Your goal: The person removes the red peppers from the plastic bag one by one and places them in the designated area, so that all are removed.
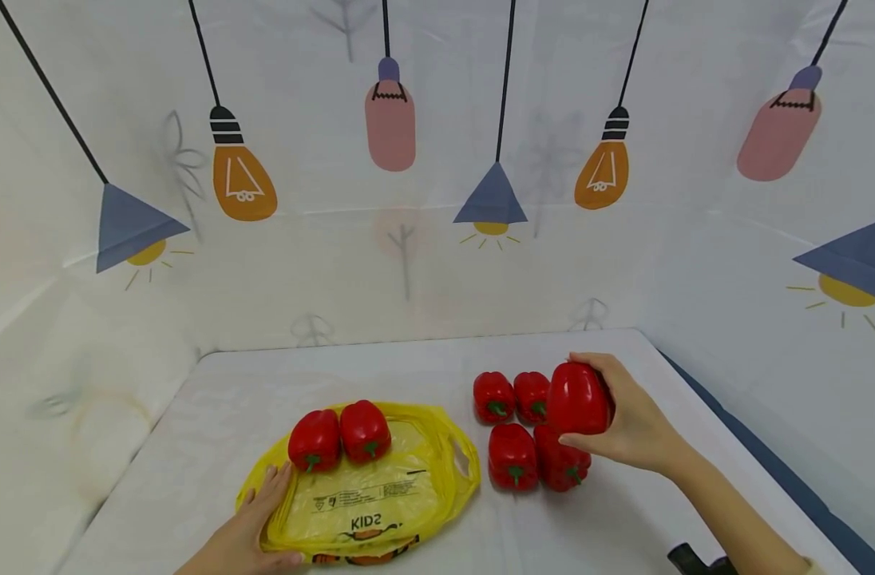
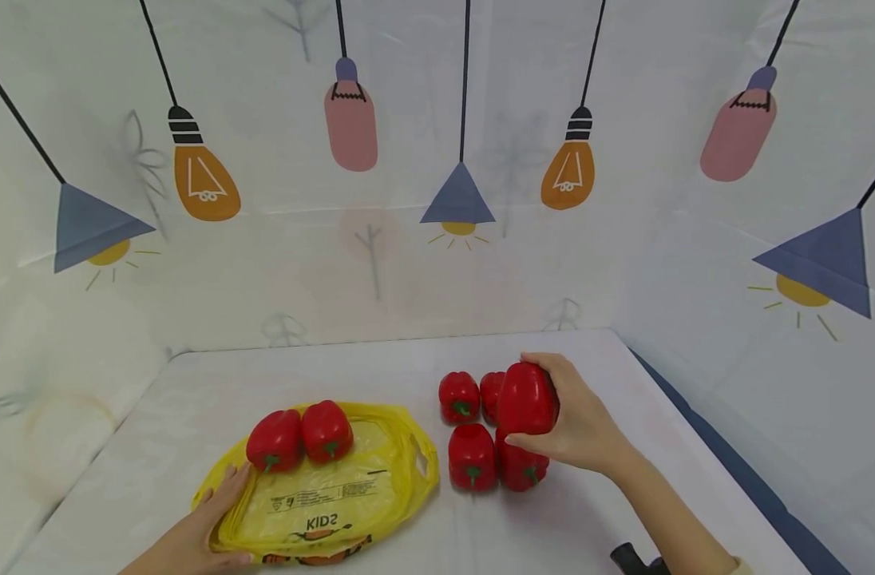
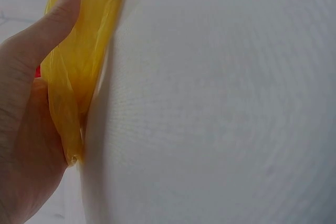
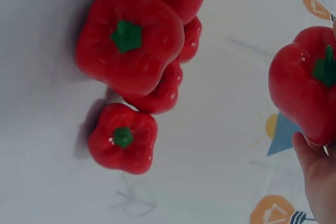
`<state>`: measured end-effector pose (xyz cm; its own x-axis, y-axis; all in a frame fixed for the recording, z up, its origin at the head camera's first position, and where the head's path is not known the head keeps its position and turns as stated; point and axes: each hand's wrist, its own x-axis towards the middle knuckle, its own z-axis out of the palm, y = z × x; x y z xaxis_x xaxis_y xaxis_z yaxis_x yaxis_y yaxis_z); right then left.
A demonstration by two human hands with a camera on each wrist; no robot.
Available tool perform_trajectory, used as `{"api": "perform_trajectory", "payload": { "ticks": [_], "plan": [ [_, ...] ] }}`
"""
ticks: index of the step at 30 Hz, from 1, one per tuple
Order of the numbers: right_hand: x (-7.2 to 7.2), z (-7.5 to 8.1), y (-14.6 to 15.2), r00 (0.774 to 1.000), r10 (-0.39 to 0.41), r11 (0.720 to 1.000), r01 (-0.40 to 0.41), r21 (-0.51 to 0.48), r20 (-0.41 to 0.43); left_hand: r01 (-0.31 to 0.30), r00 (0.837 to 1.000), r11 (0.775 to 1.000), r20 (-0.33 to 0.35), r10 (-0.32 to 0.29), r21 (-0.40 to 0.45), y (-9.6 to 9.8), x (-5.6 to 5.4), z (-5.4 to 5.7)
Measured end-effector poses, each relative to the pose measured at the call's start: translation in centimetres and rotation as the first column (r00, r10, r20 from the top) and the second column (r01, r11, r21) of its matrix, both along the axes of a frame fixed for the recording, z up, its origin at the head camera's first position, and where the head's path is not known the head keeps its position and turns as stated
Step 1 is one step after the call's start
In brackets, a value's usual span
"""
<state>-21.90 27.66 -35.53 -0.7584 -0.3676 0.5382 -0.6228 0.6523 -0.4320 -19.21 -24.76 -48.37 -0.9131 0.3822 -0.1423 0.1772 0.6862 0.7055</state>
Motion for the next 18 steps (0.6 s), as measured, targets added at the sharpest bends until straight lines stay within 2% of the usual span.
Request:
{"api": "perform_trajectory", "payload": {
  "ticks": [10, 18],
  "plan": [
    [0.6, 0.0, 1.3, 0.998, -0.052, 0.997, 0.053, 0.049, -0.024, 0.017, 1.0, 1.0, -0.007, -0.017, 0.001, 0.0, -0.1, 0.1],
    [1.1, -0.2, 2.5, 0.995, -0.104, 0.992, 0.104, 0.064, -0.008, 0.012, 1.0, 1.0, -0.019, -0.012, -0.021, 0.1, 0.0, 0.4]
  ]
}}
